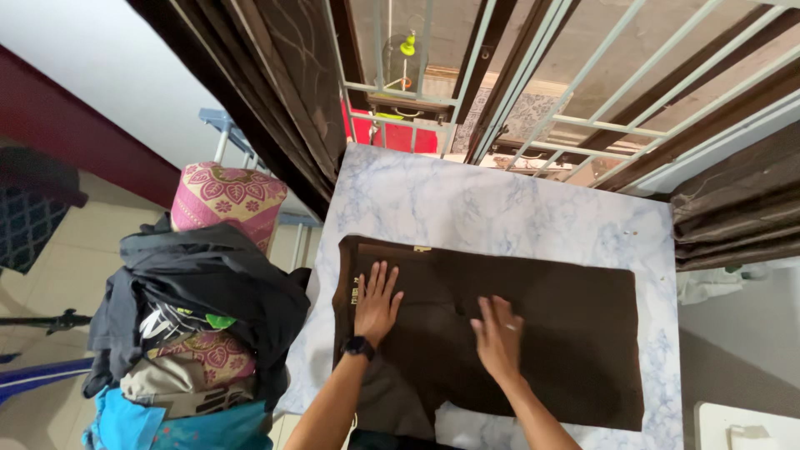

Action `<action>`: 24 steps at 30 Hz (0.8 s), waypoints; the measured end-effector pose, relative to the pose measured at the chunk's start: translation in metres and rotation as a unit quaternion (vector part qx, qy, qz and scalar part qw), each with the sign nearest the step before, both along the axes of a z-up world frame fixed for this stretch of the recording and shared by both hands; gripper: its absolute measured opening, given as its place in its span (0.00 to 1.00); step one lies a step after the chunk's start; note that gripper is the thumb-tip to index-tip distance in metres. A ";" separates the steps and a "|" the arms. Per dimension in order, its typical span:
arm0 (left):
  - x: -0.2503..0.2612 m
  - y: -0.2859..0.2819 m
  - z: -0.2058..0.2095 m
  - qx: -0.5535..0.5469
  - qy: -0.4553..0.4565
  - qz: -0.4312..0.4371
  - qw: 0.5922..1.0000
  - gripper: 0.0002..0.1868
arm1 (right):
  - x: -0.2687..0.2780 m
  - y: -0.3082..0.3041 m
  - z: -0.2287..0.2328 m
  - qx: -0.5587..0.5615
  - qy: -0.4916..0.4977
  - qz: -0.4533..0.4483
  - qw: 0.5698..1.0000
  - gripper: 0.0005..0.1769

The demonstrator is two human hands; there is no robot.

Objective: The person folds a brown shirt by laying it flat on a table, folding the sides and sleeves inward, and then folding it into a rectangle.

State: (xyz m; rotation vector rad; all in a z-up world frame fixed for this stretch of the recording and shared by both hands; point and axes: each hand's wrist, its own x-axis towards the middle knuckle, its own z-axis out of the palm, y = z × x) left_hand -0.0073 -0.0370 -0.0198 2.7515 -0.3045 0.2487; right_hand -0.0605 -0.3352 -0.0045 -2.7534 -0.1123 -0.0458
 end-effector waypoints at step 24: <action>0.000 -0.047 -0.017 0.059 0.052 0.043 0.996 0.34 | 0.039 -0.167 -0.040 -0.039 0.114 -0.159 0.980 0.41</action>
